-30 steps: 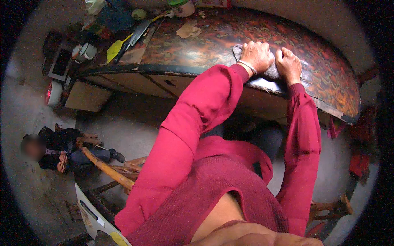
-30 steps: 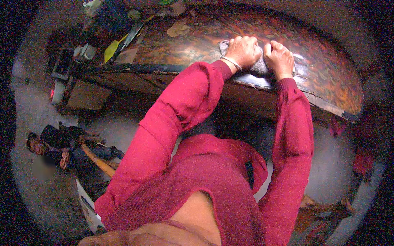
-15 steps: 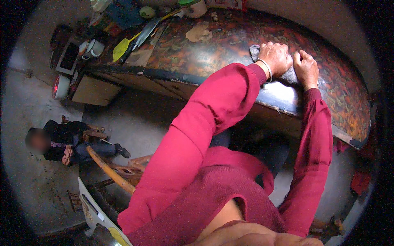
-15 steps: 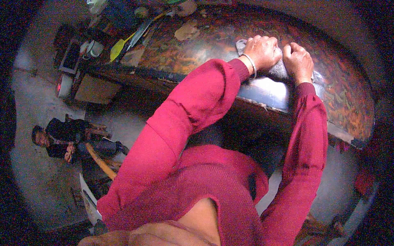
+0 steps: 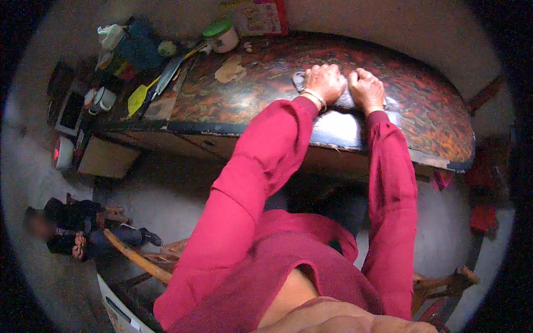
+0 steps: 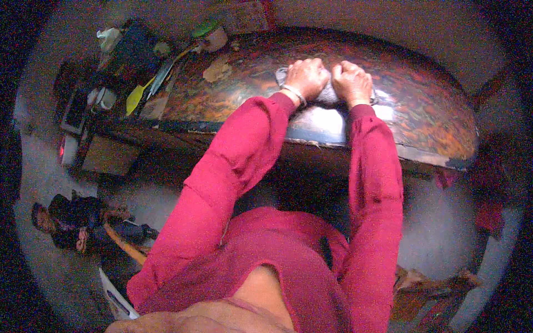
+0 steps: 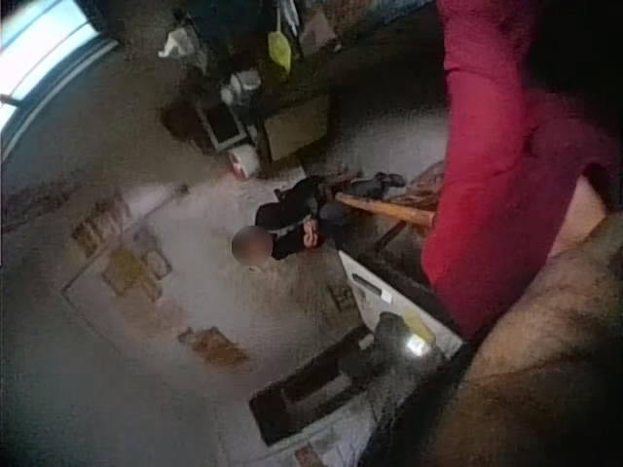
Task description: The person wipes the surface of a table with a cloth using both circular and linear motions.
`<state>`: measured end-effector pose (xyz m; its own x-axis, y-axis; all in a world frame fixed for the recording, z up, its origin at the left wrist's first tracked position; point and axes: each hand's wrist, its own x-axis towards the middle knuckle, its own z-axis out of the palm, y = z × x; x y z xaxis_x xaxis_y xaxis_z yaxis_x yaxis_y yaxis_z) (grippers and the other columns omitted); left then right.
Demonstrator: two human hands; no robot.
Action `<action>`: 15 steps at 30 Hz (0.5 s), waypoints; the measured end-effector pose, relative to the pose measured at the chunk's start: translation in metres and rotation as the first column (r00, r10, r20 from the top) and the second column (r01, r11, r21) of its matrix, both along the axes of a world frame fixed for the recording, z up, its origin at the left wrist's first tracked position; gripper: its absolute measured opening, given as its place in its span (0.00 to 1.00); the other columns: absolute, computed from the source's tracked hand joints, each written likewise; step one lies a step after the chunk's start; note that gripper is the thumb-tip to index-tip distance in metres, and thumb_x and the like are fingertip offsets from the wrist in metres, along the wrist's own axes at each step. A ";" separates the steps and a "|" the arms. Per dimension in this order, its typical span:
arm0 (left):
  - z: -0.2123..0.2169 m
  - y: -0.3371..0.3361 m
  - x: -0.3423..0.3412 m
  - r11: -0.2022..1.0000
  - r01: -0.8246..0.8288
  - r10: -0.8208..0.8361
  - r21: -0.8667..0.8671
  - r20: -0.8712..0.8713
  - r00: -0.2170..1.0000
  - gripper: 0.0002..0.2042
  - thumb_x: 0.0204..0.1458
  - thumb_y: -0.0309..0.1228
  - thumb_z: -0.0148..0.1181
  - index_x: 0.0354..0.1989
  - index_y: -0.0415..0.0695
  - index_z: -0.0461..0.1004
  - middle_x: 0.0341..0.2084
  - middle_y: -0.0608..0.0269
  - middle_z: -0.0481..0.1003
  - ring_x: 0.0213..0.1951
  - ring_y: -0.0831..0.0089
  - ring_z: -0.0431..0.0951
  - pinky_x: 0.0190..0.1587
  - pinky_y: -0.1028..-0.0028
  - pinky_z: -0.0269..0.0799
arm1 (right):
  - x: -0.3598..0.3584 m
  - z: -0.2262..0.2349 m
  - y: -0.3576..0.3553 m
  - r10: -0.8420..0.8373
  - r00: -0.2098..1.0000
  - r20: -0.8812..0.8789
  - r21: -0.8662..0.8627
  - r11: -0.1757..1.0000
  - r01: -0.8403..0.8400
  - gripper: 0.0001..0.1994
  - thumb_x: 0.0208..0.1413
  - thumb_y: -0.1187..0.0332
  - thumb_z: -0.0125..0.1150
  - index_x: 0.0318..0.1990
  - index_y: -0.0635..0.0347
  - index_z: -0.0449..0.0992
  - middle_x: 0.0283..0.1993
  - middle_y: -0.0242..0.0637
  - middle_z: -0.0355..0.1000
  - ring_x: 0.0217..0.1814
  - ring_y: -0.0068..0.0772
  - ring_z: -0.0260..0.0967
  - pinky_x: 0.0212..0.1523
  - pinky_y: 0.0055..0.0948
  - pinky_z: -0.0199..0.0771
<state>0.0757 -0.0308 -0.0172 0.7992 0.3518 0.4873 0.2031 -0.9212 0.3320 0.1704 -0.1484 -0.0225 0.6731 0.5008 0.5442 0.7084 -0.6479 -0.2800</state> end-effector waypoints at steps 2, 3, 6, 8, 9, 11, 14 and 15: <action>-0.003 -0.005 -0.012 1.000 0.025 -0.025 0.001 0.020 1.000 0.14 0.48 0.41 0.48 0.30 0.45 0.75 0.32 0.51 0.77 0.37 0.51 0.76 0.41 0.52 0.70 | -0.023 0.013 -0.009 0.010 1.000 -0.026 0.010 1.000 -0.009 0.16 0.53 0.56 0.45 0.32 0.54 0.78 0.37 0.46 0.76 0.39 0.50 0.74 0.41 0.45 0.74; -0.003 -0.008 -0.018 1.000 0.027 -0.027 0.007 0.021 0.999 0.14 0.48 0.41 0.48 0.30 0.45 0.74 0.32 0.51 0.77 0.36 0.51 0.76 0.41 0.53 0.70 | -0.025 0.008 -0.012 0.022 1.000 -0.006 0.033 0.999 -0.021 0.16 0.53 0.57 0.45 0.30 0.55 0.77 0.35 0.45 0.76 0.38 0.49 0.75 0.40 0.45 0.73; -0.002 -0.018 -0.036 0.999 0.043 -0.042 -0.007 0.063 0.997 0.13 0.48 0.40 0.48 0.29 0.45 0.74 0.30 0.51 0.76 0.35 0.49 0.75 0.40 0.52 0.69 | -0.046 0.010 -0.022 0.042 0.999 0.024 0.086 0.995 -0.043 0.14 0.52 0.57 0.47 0.26 0.55 0.76 0.32 0.46 0.76 0.35 0.50 0.74 0.38 0.47 0.72; -0.002 -0.023 -0.045 0.998 0.067 -0.066 -0.018 0.067 0.996 0.12 0.47 0.40 0.49 0.28 0.45 0.74 0.28 0.50 0.76 0.34 0.49 0.75 0.39 0.52 0.69 | -0.051 0.008 -0.027 0.053 0.998 0.019 0.076 0.996 -0.054 0.12 0.51 0.59 0.49 0.25 0.54 0.75 0.29 0.47 0.75 0.33 0.51 0.74 0.36 0.47 0.72; -0.002 -0.024 -0.050 0.998 0.066 -0.066 -0.008 0.061 0.996 0.12 0.47 0.40 0.49 0.28 0.45 0.73 0.28 0.50 0.76 0.34 0.49 0.75 0.39 0.52 0.69 | -0.055 0.008 -0.029 0.060 0.998 0.012 0.085 0.994 -0.061 0.12 0.51 0.59 0.49 0.25 0.54 0.75 0.29 0.47 0.75 0.33 0.51 0.74 0.36 0.47 0.72; -0.003 -0.027 -0.053 0.997 0.071 -0.072 0.010 0.076 0.995 0.11 0.47 0.40 0.50 0.27 0.45 0.73 0.27 0.50 0.76 0.33 0.49 0.75 0.38 0.52 0.69 | -0.063 0.013 -0.033 0.080 0.997 -0.013 0.102 0.992 -0.078 0.12 0.51 0.59 0.50 0.26 0.54 0.76 0.29 0.47 0.75 0.33 0.50 0.74 0.36 0.47 0.72; -0.006 -0.028 -0.054 0.995 0.089 -0.093 0.040 0.115 0.989 0.11 0.47 0.39 0.50 0.27 0.46 0.73 0.26 0.51 0.75 0.32 0.50 0.74 0.37 0.53 0.69 | -0.063 0.012 -0.035 0.075 0.997 -0.008 0.114 0.991 -0.074 0.13 0.51 0.59 0.50 0.26 0.55 0.76 0.30 0.48 0.75 0.34 0.51 0.74 0.37 0.46 0.72; -0.005 -0.028 -0.055 0.995 0.087 -0.092 0.051 0.112 0.989 0.10 0.47 0.39 0.51 0.26 0.46 0.73 0.26 0.52 0.75 0.31 0.51 0.74 0.35 0.54 0.69 | -0.064 0.013 -0.035 0.089 0.996 -0.024 0.106 0.991 -0.086 0.13 0.51 0.59 0.50 0.26 0.55 0.77 0.30 0.49 0.75 0.34 0.51 0.74 0.37 0.47 0.72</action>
